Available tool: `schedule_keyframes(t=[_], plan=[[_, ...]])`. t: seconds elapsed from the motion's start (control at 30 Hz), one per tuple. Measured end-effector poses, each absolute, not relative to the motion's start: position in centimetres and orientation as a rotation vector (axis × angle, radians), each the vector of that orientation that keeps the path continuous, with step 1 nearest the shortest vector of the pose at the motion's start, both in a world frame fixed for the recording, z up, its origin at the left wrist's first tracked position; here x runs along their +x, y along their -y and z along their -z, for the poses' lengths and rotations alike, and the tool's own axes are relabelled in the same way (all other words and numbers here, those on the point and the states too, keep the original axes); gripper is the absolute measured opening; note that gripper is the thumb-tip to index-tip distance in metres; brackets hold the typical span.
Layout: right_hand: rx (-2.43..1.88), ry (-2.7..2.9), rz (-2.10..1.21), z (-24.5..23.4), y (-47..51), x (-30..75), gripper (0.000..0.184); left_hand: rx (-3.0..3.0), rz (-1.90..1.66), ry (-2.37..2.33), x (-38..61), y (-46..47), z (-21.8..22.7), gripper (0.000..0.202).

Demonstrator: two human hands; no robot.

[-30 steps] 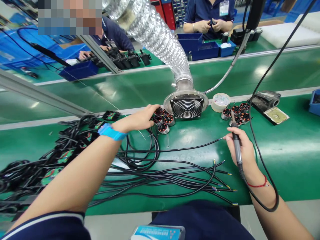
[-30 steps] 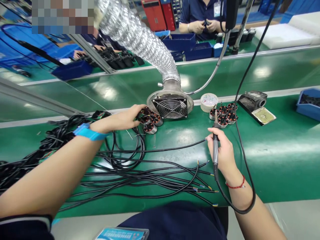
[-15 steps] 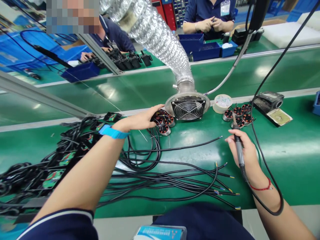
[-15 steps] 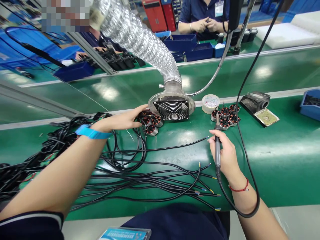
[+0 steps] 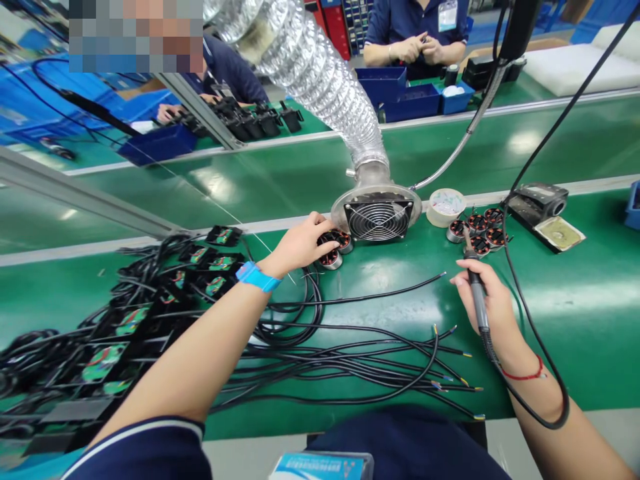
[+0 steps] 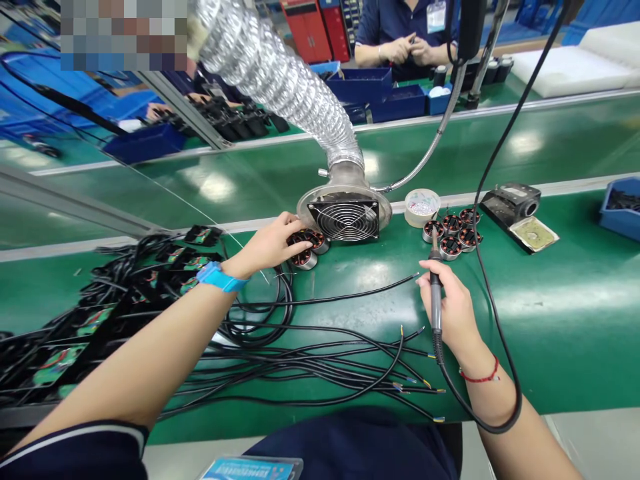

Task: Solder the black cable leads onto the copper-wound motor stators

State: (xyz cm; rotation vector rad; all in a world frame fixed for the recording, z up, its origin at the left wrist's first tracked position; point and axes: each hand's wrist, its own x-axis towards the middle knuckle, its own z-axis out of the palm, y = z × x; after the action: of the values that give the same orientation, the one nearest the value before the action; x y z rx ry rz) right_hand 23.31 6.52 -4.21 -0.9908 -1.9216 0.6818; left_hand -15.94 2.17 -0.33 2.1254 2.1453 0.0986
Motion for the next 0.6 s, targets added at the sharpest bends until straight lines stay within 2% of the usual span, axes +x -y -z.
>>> schedule_keyframes(t=[0.13,0.37,0.6], plan=[[-0.988,1.920,-0.682,4.3,-6.5,23.3,0.022,2.178,-0.104,-2.180,-16.0,-2.4,0.7,0.040],[-0.988,1.913,-0.723,4.8,-6.6,23.6,0.022,2.116,-0.417,-2.206,-16.5,-3.5,3.1,0.035],[-1.027,1.875,-0.710,5.3,-6.7,24.0,0.022,2.071,-0.598,-2.187,-18.8,-4.3,3.2,0.031]])
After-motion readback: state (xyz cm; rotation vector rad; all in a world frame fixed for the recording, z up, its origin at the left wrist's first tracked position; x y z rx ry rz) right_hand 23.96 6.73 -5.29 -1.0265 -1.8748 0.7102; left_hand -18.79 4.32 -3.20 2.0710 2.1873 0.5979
